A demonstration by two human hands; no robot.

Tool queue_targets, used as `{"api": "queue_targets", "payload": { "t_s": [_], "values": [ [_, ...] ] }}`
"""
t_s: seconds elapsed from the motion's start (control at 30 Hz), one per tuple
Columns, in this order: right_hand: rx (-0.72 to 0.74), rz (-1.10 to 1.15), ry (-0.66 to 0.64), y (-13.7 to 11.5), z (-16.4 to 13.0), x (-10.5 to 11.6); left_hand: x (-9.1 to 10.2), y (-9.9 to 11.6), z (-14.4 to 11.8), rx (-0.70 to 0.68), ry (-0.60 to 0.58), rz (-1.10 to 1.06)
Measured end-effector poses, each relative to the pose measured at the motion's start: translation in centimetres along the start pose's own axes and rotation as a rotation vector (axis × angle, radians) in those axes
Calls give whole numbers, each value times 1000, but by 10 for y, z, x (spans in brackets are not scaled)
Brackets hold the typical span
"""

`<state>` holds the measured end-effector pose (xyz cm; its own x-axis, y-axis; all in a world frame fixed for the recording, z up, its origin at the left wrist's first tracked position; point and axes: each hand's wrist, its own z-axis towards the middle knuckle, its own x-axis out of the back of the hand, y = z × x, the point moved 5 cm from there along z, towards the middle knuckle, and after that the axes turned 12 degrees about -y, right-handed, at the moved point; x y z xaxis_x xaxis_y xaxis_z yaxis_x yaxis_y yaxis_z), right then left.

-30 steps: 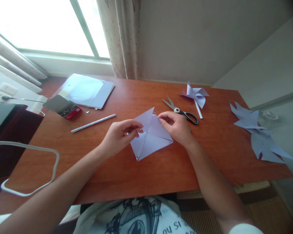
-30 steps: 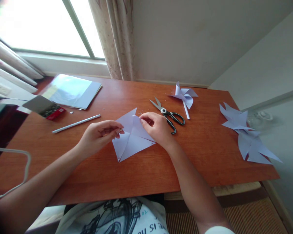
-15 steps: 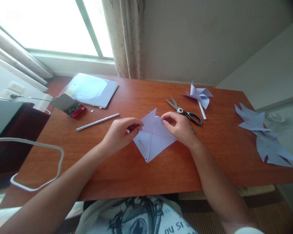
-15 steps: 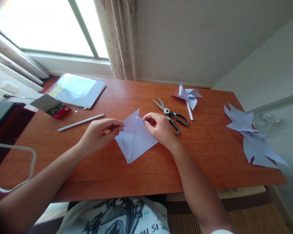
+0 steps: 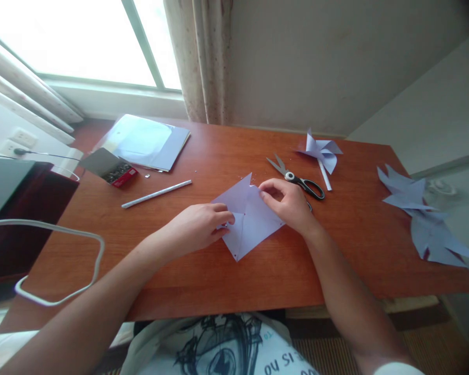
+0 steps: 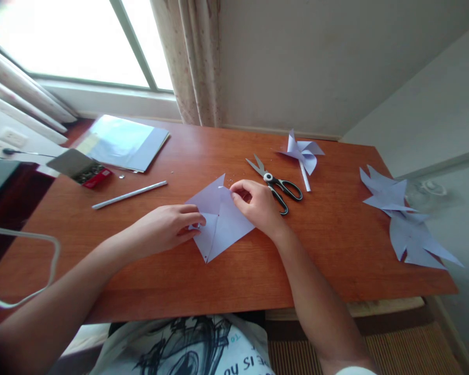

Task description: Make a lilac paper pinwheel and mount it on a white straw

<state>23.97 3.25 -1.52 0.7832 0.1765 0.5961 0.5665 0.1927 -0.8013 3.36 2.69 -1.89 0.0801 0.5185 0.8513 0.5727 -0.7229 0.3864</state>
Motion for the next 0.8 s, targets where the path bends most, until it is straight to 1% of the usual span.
{"api": "queue_targets", "payload": {
  "t_s": [0.2, 0.43, 0.5, 0.67, 0.73, 0.8],
  "values": [
    [9, -9, 5, -2, 0, 2, -3, -2, 1, -8, -10, 24],
    [9, -13, 7, -1, 1, 2, -3, 2, 1, -64, 4, 2],
    [9, -13, 6, -1, 1, 2, -2, 3, -1, -106, 53, -67],
    [9, -13, 5, -3, 1, 2, 8, 2, -5, -212, 254, -356],
    [7, -12, 1, -3, 0, 2, 12, 1, -6, -226, 315, -457],
    [8, -12, 1, -3, 0, 2, 15, -1, -6, -208, 365, -549]
  ]
}}
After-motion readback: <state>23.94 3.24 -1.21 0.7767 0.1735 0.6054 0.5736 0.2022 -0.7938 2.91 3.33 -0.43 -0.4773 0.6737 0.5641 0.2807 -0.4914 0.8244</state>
